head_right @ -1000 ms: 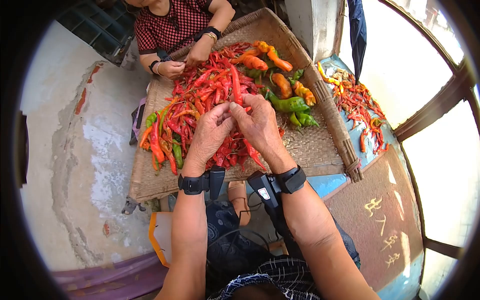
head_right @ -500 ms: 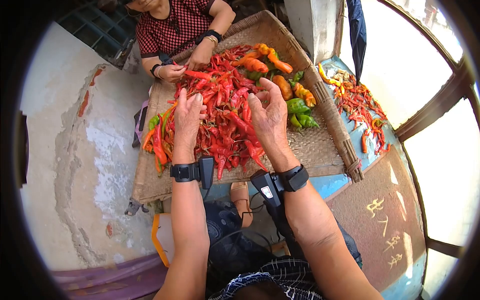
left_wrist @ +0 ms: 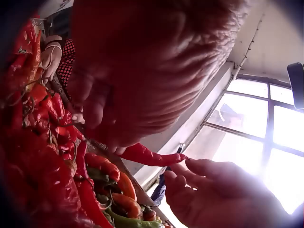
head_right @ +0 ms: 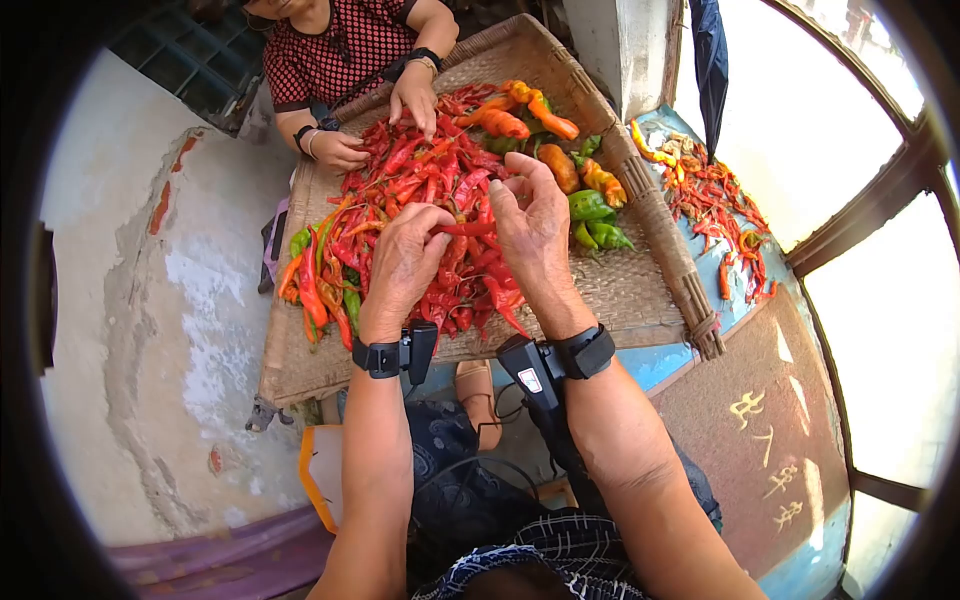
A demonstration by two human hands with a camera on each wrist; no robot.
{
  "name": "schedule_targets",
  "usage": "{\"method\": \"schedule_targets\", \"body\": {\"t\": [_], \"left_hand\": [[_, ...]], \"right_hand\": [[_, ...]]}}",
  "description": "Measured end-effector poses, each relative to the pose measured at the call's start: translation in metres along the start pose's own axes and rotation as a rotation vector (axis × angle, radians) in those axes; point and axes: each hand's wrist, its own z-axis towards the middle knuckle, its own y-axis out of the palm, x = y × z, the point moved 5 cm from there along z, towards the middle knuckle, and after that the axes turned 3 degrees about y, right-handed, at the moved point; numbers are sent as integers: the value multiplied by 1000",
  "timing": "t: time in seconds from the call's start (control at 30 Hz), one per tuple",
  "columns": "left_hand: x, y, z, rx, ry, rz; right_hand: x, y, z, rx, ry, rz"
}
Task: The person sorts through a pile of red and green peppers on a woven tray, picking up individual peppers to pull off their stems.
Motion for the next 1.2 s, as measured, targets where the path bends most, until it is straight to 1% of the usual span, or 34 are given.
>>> {"method": "schedule_targets", "body": {"t": [0.03,0.1,0.17,0.23,0.27,0.3,0.37,0.4,0.43,0.5,0.53,0.57,0.6,0.63,0.7,0.73,0.77,0.8,0.83,0.9,0.93,0.97,1.03,1.07,1.1,1.17,1.2], "left_hand": [[2,-7,-1,-4,2,1],[-11,-14,-7,-58,-297,-240],[-17,-23,-17,-60,-322,-284],[-34,-19,-27,-352,-463,-209],[-46,-16,-28,-378,-485,-296],[-49,-10,-26,-377,-486,-296],[-59,-27,-17,378,-446,-707],[-60,-36,-12,561,-385,-541],[-60,-37,-14,563,-388,-541],[-55,-29,-19,256,-481,-393],[-51,-18,-16,72,-487,-334],[-43,-10,-20,-61,-472,-129],[-29,-7,-22,-111,-415,25],[-19,0,-23,-160,-437,33],[-20,17,-26,-197,-368,-122],[-22,17,-27,-198,-368,-122],[-25,16,-29,-193,-408,-196],[-24,11,-27,-190,-445,-271],[-21,0,-25,-179,-417,-333],[-28,-10,-27,-156,-417,-627],[-18,-23,-25,-200,-467,-754],[-18,-28,-25,-202,-467,-753],[-21,-36,-26,-175,-462,-890],[-33,-37,-24,-25,-431,-950],[-37,-30,-18,-28,-431,-951],[-56,-40,-15,644,-512,-987],[-67,-33,-18,616,-579,-928]], "right_hand": [[0,1,-1,-2,-7,24],[-2,1,-2,-3,-13,49],[-5,1,-9,-33,33,48],[-7,2,-9,-39,35,33],[-7,2,-9,-47,37,18],[-7,3,-9,-48,38,17],[-6,6,-10,-64,33,6],[-6,7,-11,-66,34,5],[-8,8,-12,-82,42,16],[-10,10,-13,-103,50,24],[-12,10,-8,-100,28,38],[-14,10,-8,-98,22,51],[-14,9,-8,-100,22,27],[-13,10,-8,-103,25,28],[-13,12,-8,-120,18,19],[-13,12,-8,-119,18,19],[-14,12,-9,-120,24,31],[-14,12,-9,-118,29,44],[-13,10,-8,-113,28,46],[-12,9,-6,-105,22,43],[-11,9,-5,-102,21,44],[-10,9,-5,-106,12,39],[-10,10,-6,-111,5,34],[-10,12,-6,-127,3,20],[-10,13,-7,-142,1,6],[-10,12,-7,-139,-6,-19],[-11,12,-7,-141,-15,-44]]}}
